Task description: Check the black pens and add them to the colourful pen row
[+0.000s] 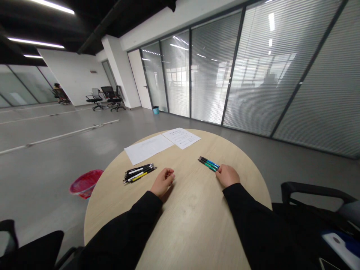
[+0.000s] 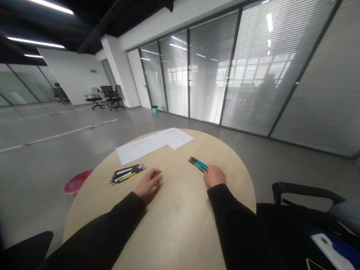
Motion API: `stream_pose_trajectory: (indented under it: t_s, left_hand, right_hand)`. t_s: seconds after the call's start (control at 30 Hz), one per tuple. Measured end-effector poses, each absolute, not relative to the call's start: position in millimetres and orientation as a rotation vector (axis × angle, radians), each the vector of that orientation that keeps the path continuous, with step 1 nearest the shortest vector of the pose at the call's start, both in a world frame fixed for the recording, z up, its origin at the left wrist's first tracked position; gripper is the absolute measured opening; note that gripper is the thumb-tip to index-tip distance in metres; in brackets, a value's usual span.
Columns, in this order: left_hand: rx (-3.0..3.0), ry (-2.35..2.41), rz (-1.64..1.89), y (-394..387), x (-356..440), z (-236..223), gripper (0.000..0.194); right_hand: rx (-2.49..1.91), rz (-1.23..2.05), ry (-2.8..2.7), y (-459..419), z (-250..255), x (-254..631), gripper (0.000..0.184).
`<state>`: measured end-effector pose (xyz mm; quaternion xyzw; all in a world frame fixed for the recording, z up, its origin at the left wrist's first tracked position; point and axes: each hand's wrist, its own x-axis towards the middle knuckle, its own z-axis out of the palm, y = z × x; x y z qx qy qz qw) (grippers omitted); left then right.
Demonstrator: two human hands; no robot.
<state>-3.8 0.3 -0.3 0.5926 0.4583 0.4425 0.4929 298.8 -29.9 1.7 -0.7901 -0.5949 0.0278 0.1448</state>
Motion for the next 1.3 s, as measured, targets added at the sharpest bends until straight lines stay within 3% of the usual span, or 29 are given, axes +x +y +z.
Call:
stream_pose_trajectory:
  t_s: [0.9, 1.17, 1.3]
  left_hand:
    - [1.514, 1.141, 1.056, -1.3, -4.5, 0.8, 0.027]
    - [2.052, 1.327, 1.044, -5.8, -10.9, 10.0, 0.008]
    - [2.347, 1.487, 0.936, 4.6, -25.7, 9.0, 0.010]
  right_hand:
    - [-2.288, 0.053, -1.660, -27.8, 1.0, 300.2, 0.015]
    - [-2.120, 0.002, -1.672, -30.1, 3.0, 287.4, 0.016]
    - [-1.967, 0.034, -1.766, -30.1, 0.4, 276.7, 0.015]
